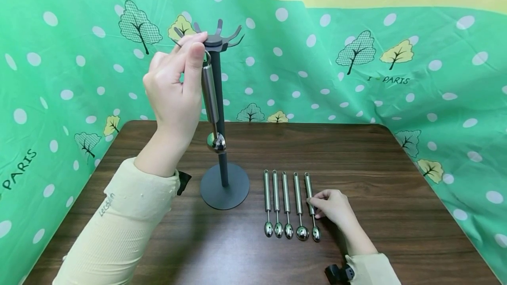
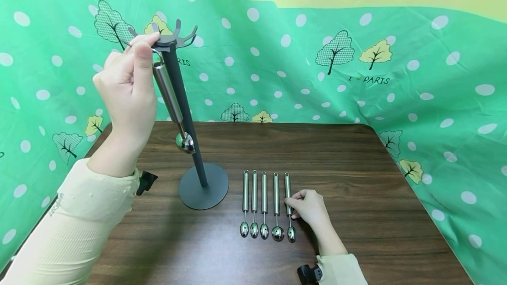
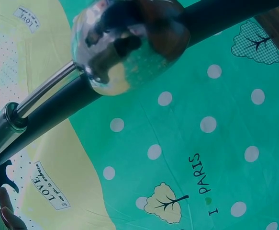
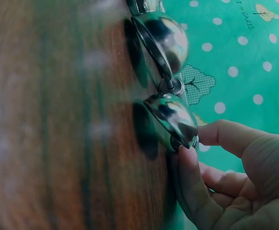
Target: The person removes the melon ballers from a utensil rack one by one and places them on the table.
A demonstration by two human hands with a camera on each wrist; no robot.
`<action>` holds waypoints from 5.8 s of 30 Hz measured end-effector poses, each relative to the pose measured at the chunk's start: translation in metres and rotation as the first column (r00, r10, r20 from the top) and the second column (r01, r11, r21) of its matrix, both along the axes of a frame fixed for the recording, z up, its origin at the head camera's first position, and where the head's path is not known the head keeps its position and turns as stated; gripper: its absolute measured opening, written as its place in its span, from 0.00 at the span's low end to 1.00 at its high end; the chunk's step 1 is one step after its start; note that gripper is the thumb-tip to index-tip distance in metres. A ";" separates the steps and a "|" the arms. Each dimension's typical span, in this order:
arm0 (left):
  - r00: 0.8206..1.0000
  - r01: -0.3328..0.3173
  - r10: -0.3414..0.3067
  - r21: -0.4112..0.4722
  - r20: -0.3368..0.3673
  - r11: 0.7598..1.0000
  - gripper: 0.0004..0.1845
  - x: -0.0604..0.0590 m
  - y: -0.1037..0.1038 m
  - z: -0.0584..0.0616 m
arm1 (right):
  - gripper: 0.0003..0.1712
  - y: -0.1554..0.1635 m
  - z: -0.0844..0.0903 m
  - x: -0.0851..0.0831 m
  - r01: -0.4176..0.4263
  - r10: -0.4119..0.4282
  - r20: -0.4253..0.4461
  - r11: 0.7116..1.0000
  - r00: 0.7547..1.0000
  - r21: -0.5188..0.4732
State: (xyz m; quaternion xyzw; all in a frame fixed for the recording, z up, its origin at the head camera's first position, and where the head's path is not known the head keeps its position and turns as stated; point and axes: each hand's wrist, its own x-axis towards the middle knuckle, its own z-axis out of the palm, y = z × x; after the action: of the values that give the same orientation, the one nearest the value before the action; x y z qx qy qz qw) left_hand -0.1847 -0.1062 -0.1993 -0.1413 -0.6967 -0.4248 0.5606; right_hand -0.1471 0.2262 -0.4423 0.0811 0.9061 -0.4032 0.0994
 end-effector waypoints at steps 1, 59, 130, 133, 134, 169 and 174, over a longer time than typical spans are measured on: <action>1.000 -0.001 0.001 0.000 0.000 1.000 0.11 0.000 0.000 0.000 | 0.16 0.000 0.000 0.000 0.000 0.000 -0.001 1.000 1.000 -0.003; 0.994 0.082 -0.081 -0.014 0.074 0.997 0.14 0.011 -0.012 0.004 | 0.25 0.002 0.052 0.011 0.021 -0.072 -0.125 0.931 0.989 -0.365; 0.404 0.701 -0.914 0.637 0.017 0.321 0.27 -0.021 -0.016 0.005 | 0.14 -0.153 0.196 -0.027 -0.508 0.308 -0.449 0.739 0.839 -0.442; 0.378 0.697 -0.926 0.663 -0.016 0.273 0.27 -0.021 -0.016 0.005 | 0.14 -0.158 0.198 -0.028 -0.524 0.301 -0.472 0.716 0.828 -0.462; 0.373 0.696 -0.927 0.669 -0.026 0.261 0.27 -0.021 -0.016 0.006 | 0.15 -0.160 0.199 -0.028 -0.525 0.298 -0.478 0.714 0.826 -0.463; 0.738 0.574 -0.668 0.430 0.096 0.696 0.22 -0.020 -0.017 -0.002 | 0.14 -0.190 0.209 -0.031 -0.488 0.238 -0.575 0.808 0.783 -0.330; 0.775 0.526 -0.621 0.425 0.116 0.736 0.20 -0.014 -0.015 -0.002 | 0.14 -0.192 0.210 -0.031 -0.487 0.227 -0.598 0.815 0.768 -0.315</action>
State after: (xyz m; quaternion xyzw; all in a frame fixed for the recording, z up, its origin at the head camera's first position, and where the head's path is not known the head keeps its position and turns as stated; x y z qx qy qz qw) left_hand -0.1983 -0.1207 -0.2012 -0.1881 -0.5901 -0.7151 0.3240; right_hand -0.1779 0.0337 -0.2322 -0.2390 0.7750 -0.5815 -0.0636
